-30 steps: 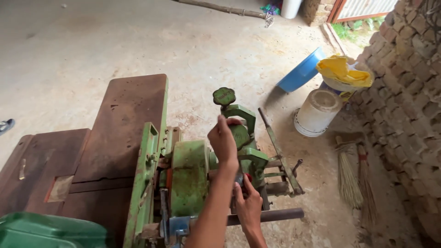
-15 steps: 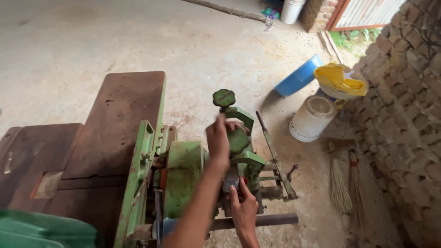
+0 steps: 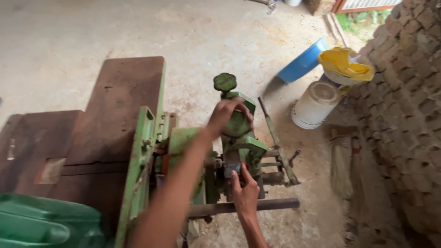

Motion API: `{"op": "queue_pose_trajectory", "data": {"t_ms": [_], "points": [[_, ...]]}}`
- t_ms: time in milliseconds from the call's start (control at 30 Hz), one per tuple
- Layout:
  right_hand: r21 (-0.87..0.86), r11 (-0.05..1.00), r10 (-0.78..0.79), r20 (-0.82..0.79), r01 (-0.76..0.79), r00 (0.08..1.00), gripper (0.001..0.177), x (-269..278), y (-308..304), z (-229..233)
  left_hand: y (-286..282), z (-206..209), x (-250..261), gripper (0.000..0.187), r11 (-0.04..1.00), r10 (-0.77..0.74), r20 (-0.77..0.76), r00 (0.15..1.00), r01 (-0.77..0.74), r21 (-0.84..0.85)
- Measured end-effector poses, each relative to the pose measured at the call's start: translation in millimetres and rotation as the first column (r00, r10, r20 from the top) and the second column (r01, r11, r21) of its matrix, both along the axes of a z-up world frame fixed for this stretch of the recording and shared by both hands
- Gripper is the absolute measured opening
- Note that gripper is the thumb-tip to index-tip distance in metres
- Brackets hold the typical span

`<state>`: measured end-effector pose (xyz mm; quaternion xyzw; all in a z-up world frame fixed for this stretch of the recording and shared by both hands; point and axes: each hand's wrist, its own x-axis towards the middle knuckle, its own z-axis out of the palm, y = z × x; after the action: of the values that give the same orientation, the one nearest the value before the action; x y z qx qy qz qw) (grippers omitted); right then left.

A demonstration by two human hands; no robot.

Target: Applying lubricant and cleaning a woodworking machine with a brush and scraper.

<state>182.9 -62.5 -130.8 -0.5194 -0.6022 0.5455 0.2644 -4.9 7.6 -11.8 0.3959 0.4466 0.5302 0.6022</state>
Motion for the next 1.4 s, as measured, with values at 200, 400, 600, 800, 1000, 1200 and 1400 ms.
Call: {"op": "queue_pose_trajectory", "data": {"t_ms": [200, 400, 600, 800, 1000, 1200, 1400], "points": [[0.279, 0.959, 0.076, -0.061, -0.056, 0.995, 0.042, 10.7, 5.7, -43.7, 10.9, -22.5, 75.5, 0.057, 0.041, 0.958, 0.278, 0.072, -0.992, 0.116], [0.055, 0.998, -0.021, -0.033, 0.023, 0.999, 0.049, 0.7, -2.6, 1.5, -20.1, 62.0, -5.6, 0.057, 0.987, 0.154, 0.090, 0.984, -0.149, -0.063], [0.043, 0.999, -0.017, -0.044, 0.018, 0.999, 0.050, 3.1, -1.5, -15.2, 2.0, -9.5, 8.1, 0.048, 0.978, 0.209, -0.005, 0.978, -0.209, 0.005], [0.386, 0.922, 0.055, -0.227, 0.038, 0.972, 0.052, 0.0, 4.7, -49.6, 9.0, -16.6, 46.8, 0.062, 0.183, 0.912, 0.370, 0.177, -0.983, 0.018], [0.016, 0.999, -0.030, -0.144, 0.033, 0.989, 0.049, -0.3, -4.4, 6.4, -20.9, 63.2, 5.1, 0.061, 0.988, 0.127, 0.165, 0.978, -0.109, -0.113], [0.019, 1.000, -0.003, -0.102, 0.005, 0.995, 0.048, 2.5, -3.0, -10.5, 4.5, -25.5, 32.1, 0.046, 0.640, 0.710, 0.252, 0.658, -0.752, 0.160], [0.070, 0.996, 0.045, 0.057, -0.049, 0.997, 0.035, -1.1, -0.8, -9.6, -15.3, 18.4, 33.2, 0.033, 0.481, 0.838, 0.312, 0.448, -0.876, -0.036]]}}
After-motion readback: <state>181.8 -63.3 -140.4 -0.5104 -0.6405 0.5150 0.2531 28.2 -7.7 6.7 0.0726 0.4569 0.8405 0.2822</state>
